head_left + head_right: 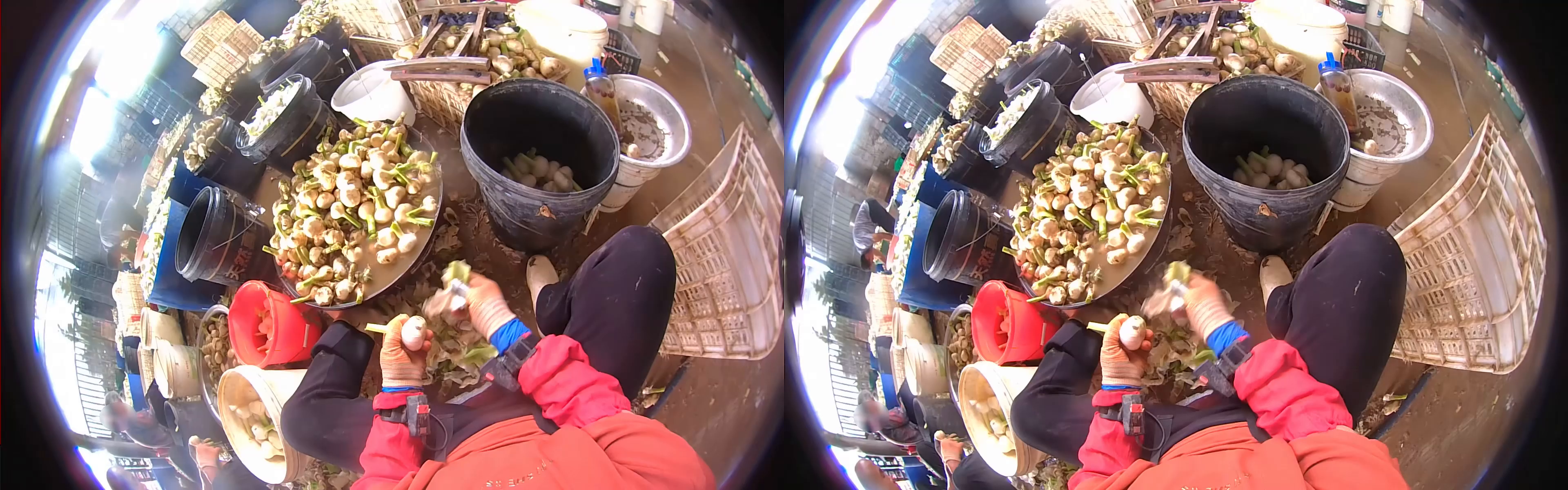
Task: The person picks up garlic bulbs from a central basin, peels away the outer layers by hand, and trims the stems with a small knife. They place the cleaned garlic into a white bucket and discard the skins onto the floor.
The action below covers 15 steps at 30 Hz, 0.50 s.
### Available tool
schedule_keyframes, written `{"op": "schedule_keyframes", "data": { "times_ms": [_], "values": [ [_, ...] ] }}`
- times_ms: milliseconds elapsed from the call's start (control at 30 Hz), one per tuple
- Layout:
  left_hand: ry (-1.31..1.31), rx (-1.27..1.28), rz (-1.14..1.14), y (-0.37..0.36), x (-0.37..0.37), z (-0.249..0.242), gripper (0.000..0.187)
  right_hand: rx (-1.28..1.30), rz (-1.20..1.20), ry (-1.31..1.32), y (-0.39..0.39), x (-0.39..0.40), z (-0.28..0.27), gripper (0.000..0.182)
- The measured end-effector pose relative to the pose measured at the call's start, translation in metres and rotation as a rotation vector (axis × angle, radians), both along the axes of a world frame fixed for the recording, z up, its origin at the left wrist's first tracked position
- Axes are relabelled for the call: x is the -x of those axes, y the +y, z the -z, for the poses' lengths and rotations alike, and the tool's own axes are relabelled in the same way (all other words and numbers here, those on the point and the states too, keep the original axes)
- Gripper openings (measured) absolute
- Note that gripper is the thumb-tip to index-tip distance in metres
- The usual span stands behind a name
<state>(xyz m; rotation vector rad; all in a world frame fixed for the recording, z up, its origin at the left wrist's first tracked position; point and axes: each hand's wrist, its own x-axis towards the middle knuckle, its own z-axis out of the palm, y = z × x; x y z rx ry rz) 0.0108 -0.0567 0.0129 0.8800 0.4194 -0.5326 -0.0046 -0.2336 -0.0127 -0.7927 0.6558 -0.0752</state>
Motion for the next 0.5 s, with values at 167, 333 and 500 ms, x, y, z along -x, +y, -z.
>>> {"op": "schedule_keyframes", "data": {
  "times_ms": [167,333,500],
  "values": [
    [-0.113,-0.029,-0.003,-0.005,0.001,-0.005,0.022,1.302,-0.239,0.225,-0.017,-0.001,0.066,0.031],
    [-0.256,-0.386,-0.123,-0.004,-0.001,0.012,0.021,1.006,-0.425,-0.059,0.024,0.009,-0.003,0.048],
    [-0.412,-0.655,-0.103,-0.006,-0.002,0.024,0.022,0.968,-0.636,-0.050,0.041,0.013,-0.037,0.047]
  ]
}}
